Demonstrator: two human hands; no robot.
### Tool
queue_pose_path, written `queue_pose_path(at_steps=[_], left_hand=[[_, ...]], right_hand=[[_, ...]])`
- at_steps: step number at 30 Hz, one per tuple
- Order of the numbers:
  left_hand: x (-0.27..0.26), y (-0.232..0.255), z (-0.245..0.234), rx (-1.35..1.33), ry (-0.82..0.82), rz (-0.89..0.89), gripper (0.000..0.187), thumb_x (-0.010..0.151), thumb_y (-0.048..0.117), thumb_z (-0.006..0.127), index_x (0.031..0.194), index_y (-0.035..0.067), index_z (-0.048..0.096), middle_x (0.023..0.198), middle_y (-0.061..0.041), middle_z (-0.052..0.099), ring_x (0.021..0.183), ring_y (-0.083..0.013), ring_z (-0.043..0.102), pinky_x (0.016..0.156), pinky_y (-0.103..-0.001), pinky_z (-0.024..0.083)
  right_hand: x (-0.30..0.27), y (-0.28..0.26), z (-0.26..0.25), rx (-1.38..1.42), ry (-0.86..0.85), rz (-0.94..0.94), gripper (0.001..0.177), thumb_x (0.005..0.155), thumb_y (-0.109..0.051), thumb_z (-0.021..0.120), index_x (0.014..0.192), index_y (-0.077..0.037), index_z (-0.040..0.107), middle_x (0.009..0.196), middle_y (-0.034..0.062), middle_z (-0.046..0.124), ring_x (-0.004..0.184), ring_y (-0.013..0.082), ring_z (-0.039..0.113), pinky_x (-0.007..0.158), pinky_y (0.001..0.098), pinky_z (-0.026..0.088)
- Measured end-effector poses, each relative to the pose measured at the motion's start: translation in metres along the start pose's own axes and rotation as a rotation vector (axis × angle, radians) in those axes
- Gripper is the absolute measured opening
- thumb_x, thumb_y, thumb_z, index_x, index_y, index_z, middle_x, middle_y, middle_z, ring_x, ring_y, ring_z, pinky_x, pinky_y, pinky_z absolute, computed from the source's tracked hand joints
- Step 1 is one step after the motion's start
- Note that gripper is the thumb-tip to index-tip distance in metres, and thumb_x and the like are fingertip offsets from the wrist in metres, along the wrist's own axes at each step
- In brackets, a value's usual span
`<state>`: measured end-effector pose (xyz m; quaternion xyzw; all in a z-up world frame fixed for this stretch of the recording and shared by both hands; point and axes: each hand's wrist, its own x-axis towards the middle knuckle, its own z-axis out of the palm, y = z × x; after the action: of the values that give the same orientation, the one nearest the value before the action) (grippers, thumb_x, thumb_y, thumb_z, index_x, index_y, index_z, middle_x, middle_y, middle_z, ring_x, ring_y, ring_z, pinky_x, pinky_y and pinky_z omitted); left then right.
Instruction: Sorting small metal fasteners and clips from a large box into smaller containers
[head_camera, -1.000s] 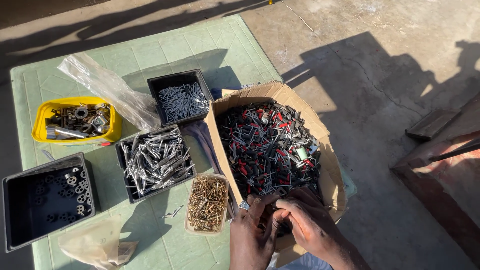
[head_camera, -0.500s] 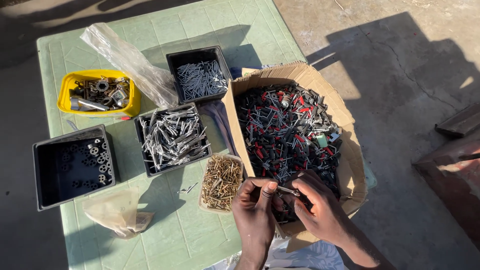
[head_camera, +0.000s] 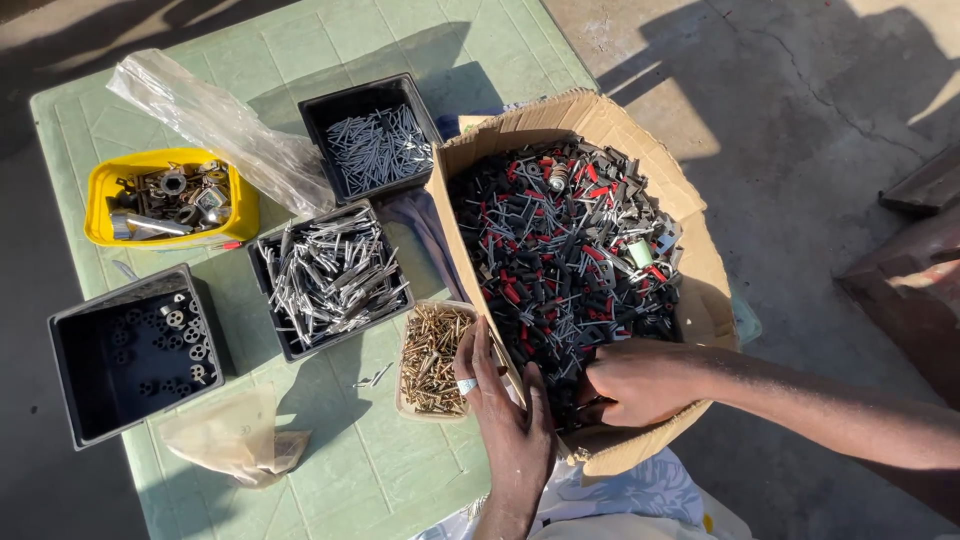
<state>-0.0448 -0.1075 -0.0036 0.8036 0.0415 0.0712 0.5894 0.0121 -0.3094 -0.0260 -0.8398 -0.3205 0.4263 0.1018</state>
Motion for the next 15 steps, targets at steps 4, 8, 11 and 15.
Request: queue_pose_path(at_steps=[4,8,11,15], left_hand=[[-0.002,0.001,-0.001,-0.012,0.009,0.04,0.066,0.094,0.014,0.052,0.156,0.006,0.032,0.155,-0.02,0.033,0.145,-0.0328,0.041,0.113,-0.042,0.037],[0.0,0.0,-0.002,0.008,0.003,0.029,0.061,0.098,0.025,0.049,0.155,0.007,0.035,0.151,-0.019,0.037,0.138,-0.0291,0.045,0.103,-0.039,0.043],[0.001,-0.002,-0.001,0.018,0.023,0.03,0.063,0.095,0.024,0.05,0.154,0.005,0.036,0.149,-0.019,0.041,0.136,-0.027,0.046,0.096,-0.037,0.048],[0.002,-0.003,0.001,-0.004,0.022,0.044,0.064,0.095,0.022,0.051,0.154,0.006,0.036,0.15,-0.02,0.039,0.133,-0.0263,0.046,0.093,-0.037,0.05]], right_hand=[[0.018,-0.003,0.023,-0.168,0.124,-0.333,0.018,0.089,-0.001,0.051,0.076,-0.01,0.061,0.068,0.0067,0.062,0.055,0.0257,0.054,0.05,0.0388,0.047],[0.026,0.008,0.036,-0.265,0.344,-0.288,0.021,0.079,-0.003,0.053,0.06,-0.011,0.055,0.053,0.0055,0.053,0.042,0.025,0.046,0.039,0.04,0.041],[0.028,0.021,0.04,-0.147,0.378,0.123,0.021,0.083,-0.002,0.054,0.066,-0.01,0.044,0.056,0.0104,0.042,0.05,0.0304,0.037,0.052,0.051,0.031],[0.013,0.017,-0.012,-0.293,0.34,0.153,0.01,0.08,-0.004,0.059,0.081,-0.01,0.067,0.07,0.0081,0.061,0.057,0.0345,0.064,0.046,0.0529,0.047]])
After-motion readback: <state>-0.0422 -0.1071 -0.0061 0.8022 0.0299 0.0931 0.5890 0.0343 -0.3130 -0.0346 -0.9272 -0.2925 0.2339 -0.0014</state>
